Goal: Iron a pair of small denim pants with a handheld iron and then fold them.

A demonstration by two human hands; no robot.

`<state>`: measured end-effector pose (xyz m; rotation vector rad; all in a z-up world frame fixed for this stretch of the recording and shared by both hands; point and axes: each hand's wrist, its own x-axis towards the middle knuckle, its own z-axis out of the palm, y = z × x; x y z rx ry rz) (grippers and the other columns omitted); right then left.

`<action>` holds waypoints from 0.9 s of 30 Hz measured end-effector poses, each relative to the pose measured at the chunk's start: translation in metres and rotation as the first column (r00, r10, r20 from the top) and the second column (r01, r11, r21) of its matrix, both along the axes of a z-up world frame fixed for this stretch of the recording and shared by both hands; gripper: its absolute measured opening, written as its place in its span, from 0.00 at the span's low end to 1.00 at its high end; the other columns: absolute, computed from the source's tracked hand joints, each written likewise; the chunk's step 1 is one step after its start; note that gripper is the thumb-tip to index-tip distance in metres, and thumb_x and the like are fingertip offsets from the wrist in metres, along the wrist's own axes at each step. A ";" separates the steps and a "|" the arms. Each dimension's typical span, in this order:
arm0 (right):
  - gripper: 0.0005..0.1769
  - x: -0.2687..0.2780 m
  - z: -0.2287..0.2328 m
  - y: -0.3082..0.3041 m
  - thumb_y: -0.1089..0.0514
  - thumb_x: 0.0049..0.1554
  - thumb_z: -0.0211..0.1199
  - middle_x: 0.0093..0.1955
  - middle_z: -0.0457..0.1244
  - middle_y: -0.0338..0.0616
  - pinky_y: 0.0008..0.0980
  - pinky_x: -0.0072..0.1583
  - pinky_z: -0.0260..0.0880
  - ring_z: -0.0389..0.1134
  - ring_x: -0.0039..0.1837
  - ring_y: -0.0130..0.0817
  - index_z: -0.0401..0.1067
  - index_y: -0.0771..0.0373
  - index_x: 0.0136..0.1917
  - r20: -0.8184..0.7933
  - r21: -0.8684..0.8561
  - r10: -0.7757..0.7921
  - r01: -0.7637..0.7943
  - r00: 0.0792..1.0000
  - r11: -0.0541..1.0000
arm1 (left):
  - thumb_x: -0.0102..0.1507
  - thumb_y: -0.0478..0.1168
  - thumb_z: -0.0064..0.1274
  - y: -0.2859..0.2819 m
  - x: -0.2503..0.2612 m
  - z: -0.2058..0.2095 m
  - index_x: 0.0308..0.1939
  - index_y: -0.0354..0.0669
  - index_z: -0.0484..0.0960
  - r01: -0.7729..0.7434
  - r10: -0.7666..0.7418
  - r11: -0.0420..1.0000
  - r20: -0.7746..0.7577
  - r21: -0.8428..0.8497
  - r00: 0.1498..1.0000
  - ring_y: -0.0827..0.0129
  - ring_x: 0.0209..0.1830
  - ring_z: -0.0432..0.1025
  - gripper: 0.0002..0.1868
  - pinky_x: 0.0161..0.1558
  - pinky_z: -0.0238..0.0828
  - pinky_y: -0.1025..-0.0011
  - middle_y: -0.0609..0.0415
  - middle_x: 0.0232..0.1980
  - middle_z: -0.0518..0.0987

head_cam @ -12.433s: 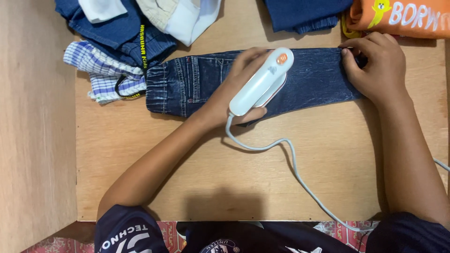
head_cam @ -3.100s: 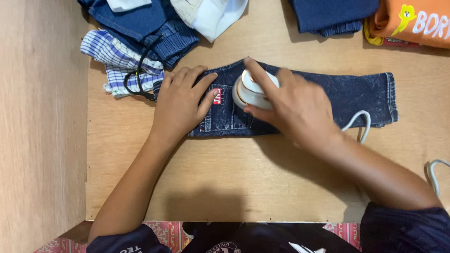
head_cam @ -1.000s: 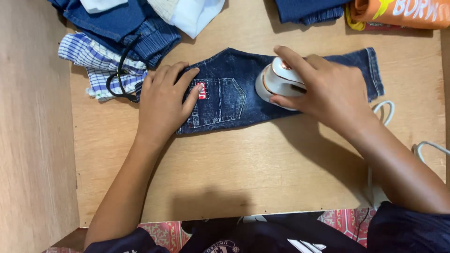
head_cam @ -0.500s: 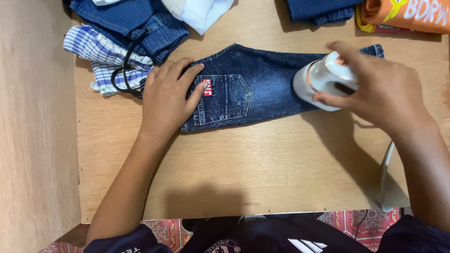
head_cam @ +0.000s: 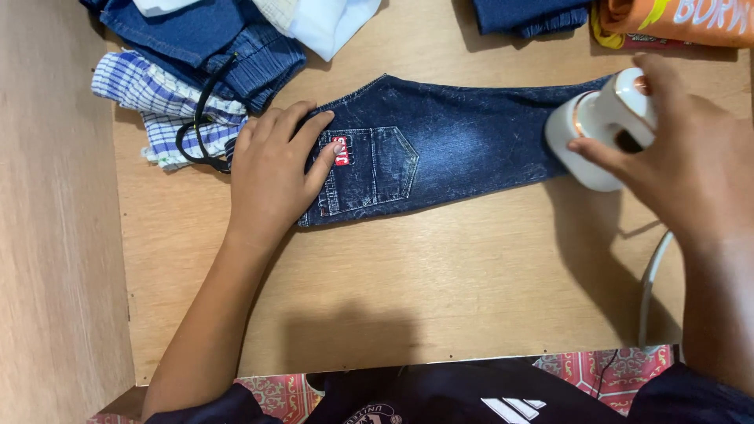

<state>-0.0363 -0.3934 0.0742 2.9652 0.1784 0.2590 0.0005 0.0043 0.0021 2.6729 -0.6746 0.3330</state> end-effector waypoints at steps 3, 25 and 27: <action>0.48 0.001 -0.028 -0.044 0.44 0.50 0.84 0.54 0.69 0.59 0.43 0.55 0.76 0.74 0.55 0.49 0.65 0.68 0.74 0.029 0.216 0.058 -0.063 0.998 0.974 | 0.68 0.47 0.59 0.000 0.000 0.002 0.59 0.42 0.84 0.006 -0.006 1.000 0.003 0.006 1.000 0.57 0.60 0.71 0.19 0.61 0.63 0.57 0.50 0.63 0.79; 0.44 0.019 -0.008 -0.003 0.40 0.48 0.82 0.53 0.72 0.45 0.38 0.44 0.72 0.74 0.48 0.42 0.69 0.57 0.71 0.221 0.058 0.102 -0.117 0.970 0.991 | 0.68 0.47 0.59 -0.001 0.000 -0.002 0.59 0.43 0.83 -0.013 0.012 0.999 0.024 0.031 1.000 0.55 0.60 0.71 0.19 0.62 0.63 0.55 0.50 0.62 0.79; 0.43 0.023 -0.010 0.003 0.38 0.50 0.80 0.53 0.72 0.42 0.38 0.42 0.70 0.74 0.47 0.42 0.69 0.55 0.72 0.203 0.048 0.095 -0.107 0.974 0.993 | 0.69 0.47 0.59 0.000 0.000 -0.002 0.59 0.43 0.83 -0.008 0.007 1.000 0.035 0.025 0.999 0.55 0.61 0.71 0.18 0.62 0.63 0.55 0.51 0.63 0.79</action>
